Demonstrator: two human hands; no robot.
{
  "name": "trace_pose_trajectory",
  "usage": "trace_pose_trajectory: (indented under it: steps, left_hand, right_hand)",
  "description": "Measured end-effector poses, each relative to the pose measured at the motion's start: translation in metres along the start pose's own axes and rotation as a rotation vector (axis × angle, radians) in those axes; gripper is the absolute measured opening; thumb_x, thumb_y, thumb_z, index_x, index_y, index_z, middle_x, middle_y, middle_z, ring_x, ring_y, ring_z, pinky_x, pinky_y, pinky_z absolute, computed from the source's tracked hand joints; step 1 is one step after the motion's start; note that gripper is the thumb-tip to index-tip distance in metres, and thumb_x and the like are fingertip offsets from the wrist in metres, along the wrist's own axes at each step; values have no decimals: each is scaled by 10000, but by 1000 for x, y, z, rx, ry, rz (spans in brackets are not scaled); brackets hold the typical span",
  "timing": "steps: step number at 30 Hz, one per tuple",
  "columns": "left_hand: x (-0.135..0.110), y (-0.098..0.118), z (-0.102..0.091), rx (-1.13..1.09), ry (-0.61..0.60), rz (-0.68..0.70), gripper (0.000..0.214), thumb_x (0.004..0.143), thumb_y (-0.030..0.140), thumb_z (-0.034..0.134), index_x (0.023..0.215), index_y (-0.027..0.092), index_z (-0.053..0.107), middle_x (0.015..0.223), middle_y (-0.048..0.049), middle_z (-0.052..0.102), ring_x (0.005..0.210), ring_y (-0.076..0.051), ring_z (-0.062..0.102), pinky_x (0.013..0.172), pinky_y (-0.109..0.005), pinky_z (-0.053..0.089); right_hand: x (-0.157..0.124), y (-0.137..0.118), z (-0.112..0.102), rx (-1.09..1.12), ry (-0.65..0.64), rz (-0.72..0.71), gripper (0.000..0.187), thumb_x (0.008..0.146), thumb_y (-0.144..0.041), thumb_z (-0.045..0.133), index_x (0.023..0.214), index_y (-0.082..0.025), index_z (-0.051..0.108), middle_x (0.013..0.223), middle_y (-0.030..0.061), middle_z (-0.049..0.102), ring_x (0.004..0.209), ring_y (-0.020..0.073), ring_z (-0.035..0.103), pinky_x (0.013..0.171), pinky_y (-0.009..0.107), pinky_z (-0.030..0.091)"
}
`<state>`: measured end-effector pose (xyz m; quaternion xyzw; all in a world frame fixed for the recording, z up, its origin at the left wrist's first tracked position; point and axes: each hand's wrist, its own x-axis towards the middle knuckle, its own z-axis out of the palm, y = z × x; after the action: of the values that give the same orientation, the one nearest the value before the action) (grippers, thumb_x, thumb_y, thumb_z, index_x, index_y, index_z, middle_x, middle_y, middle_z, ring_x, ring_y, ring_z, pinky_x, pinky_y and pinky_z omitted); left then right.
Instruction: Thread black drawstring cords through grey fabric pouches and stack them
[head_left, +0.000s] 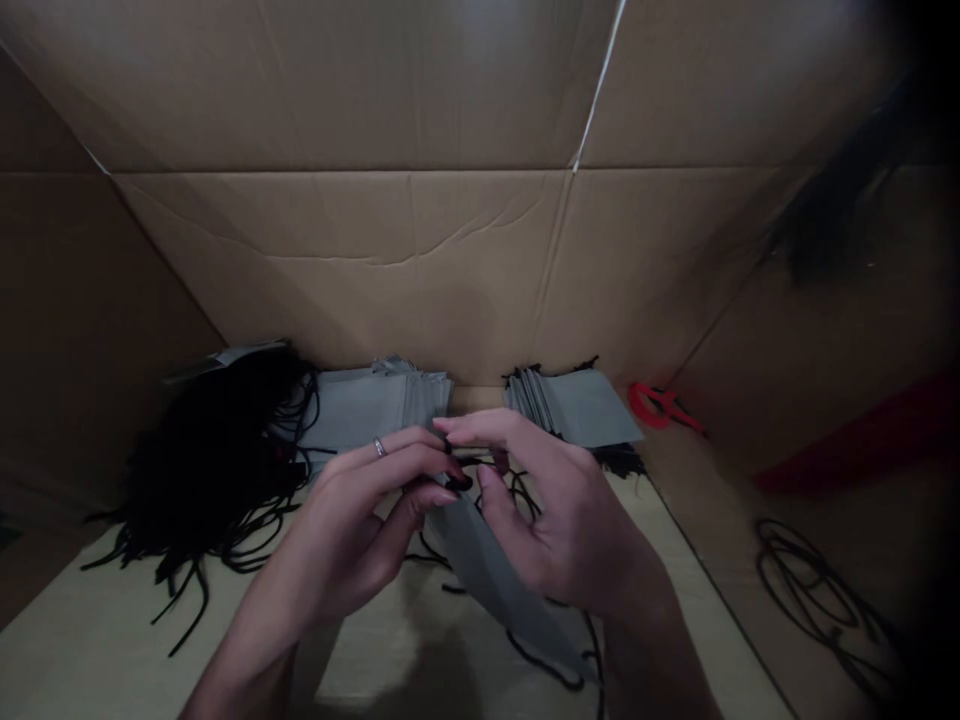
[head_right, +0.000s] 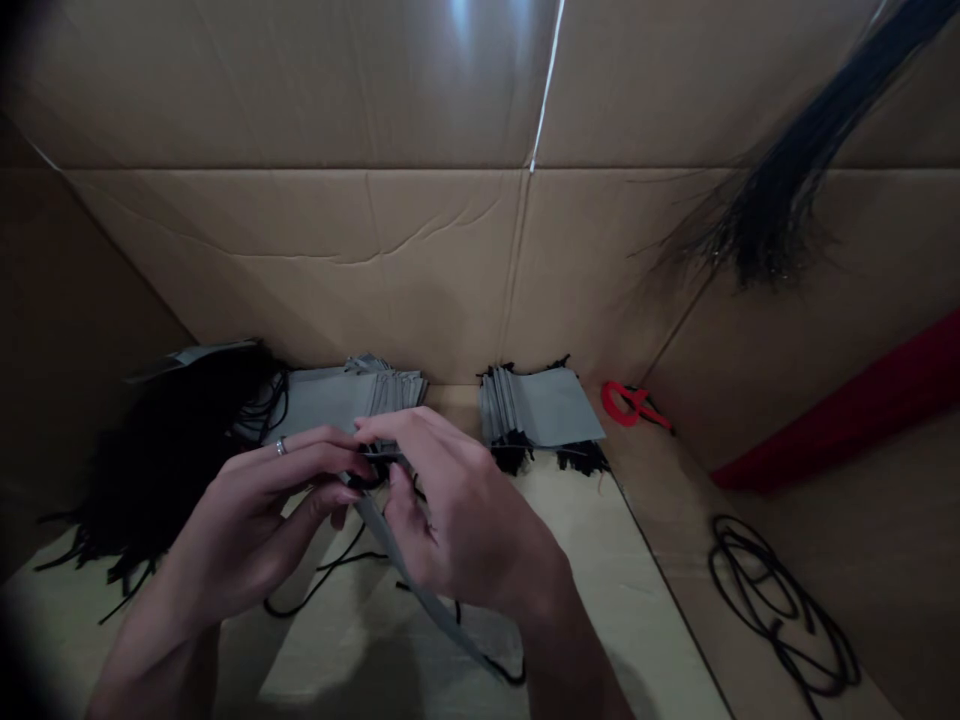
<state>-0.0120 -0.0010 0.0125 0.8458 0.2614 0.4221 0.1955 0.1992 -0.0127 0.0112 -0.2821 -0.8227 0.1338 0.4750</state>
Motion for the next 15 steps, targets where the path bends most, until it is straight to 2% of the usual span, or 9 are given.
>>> trace_pose_trajectory:
  steps: [2, 5, 11, 15]
  left_hand:
    - [1, 0, -1, 5, -31, 8, 161, 1016, 46, 626, 981, 189, 692, 916, 9, 714, 793, -83, 666, 717, -146, 518]
    - [2, 0, -1, 7, -48, 10, 166, 1017, 51, 622, 970, 192, 696, 898, 15, 718, 771, -80, 663, 712, -144, 520]
    - [0, 0, 1, 23, -20, -5, 217, 1003, 19, 618, 1025, 202, 733, 933, 9, 737, 820, -83, 697, 746, -147, 538]
    - [-1, 0, 1, 24, 17, -25, 189, 994, 28, 638, 1018, 187, 738, 940, -14, 742, 820, -100, 712, 727, -168, 557]
  right_hand:
    - [0, 1, -2, 70, -71, -5, 402, 991, -17, 468, 1357, -129, 592, 1419, 134, 698, 1366, 181, 642, 1172, 303, 523]
    - [-1, 3, -4, 112, -125, 31, 379, 1036, -60, 469, 1390, -137, 580, 1350, 110, 723, 1269, 161, 689, 1088, 267, 562]
    - [0, 7, -4, 47, -64, 89, 203, 1068, -119, 542, 1190, -174, 694, 1101, 58, 798, 1011, 166, 756, 883, 273, 603]
    - [1, 6, -3, 43, -28, 159, 168, 1050, -125, 584, 1098, -190, 732, 1039, 42, 815, 949, 166, 765, 862, 278, 604]
